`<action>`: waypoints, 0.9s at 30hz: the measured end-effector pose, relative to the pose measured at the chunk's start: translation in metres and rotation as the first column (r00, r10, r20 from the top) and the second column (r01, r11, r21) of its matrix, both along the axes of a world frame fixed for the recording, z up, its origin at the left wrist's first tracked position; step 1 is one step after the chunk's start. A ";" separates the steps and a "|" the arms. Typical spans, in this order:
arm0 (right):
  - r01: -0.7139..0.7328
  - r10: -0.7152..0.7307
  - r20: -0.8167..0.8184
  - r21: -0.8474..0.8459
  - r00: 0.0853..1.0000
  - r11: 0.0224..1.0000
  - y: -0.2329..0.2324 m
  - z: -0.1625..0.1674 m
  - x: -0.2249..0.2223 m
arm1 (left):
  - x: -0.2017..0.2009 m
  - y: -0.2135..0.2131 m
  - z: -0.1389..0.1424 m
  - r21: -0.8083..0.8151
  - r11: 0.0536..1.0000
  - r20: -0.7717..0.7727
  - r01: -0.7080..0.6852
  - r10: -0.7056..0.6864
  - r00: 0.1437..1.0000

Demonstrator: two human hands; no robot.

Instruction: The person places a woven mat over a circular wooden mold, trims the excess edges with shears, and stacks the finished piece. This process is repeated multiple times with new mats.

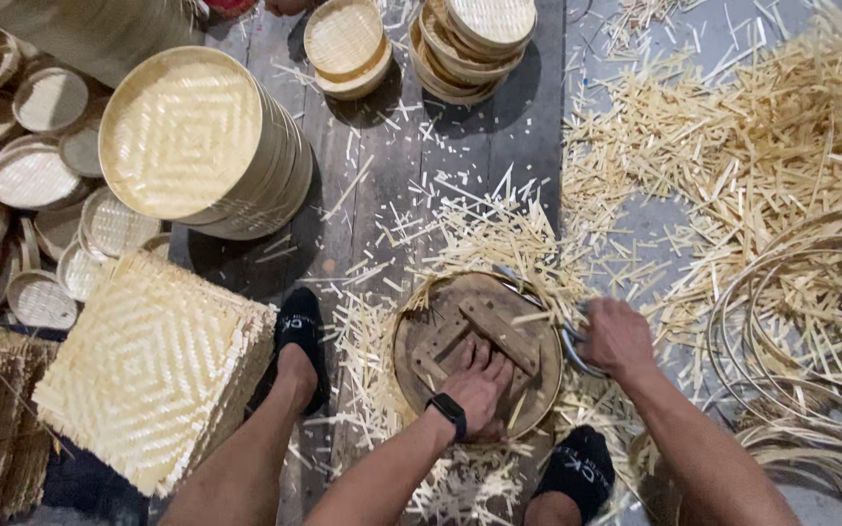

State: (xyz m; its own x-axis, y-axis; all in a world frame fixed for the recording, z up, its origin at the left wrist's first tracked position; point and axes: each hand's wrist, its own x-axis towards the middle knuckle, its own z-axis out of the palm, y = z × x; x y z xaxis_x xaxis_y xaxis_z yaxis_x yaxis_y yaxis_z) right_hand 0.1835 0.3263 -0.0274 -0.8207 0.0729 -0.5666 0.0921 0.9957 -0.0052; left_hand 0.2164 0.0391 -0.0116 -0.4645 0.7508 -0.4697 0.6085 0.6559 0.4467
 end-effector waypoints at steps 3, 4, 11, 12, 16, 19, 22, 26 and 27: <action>-0.007 0.007 0.030 -0.001 1.000 1.000 0.022 0.011 0.012 | -0.004 -0.003 0.014 0.090 0.988 -0.020 -0.127 0.129 0.991; -0.034 0.034 0.016 0.014 0.999 0.999 0.028 0.014 0.014 | -0.004 0.002 0.017 0.136 0.935 0.023 -0.328 0.328 0.944; -0.136 0.135 -0.266 0.013 0.955 0.991 -0.001 -0.010 -0.012 | -0.006 0.087 -0.004 0.328 0.328 -0.001 -0.886 0.938 0.347; -0.122 0.117 -0.309 0.004 0.944 0.993 0.000 -0.014 -0.012 | -0.006 0.088 -0.009 0.359 0.343 0.004 -0.868 0.929 0.369; -0.065 0.062 -0.292 0.000 0.955 0.998 0.023 -0.014 0.006 | -0.004 0.066 -0.020 0.424 0.507 -0.006 -0.751 0.830 0.557; -0.012 0.002 -0.311 -0.031 0.950 0.999 0.038 -0.010 0.025 | 0.001 0.052 -0.025 0.423 0.594 0.030 -0.685 0.746 0.665; -0.088 0.030 -0.423 -0.120 0.906 0.989 0.030 -0.020 0.018 | 0.002 0.053 -0.033 0.435 0.614 0.039 -0.659 0.718 0.695; -0.104 0.079 -0.362 -0.049 0.929 0.993 0.021 -0.035 -0.004 | 0.000 0.050 -0.043 0.480 0.637 -0.014 -0.604 0.694 0.720; -0.114 0.096 -0.336 -0.034 0.937 0.993 0.023 -0.034 -0.005 | -0.002 0.046 -0.045 0.475 0.672 -0.032 -0.568 0.659 0.752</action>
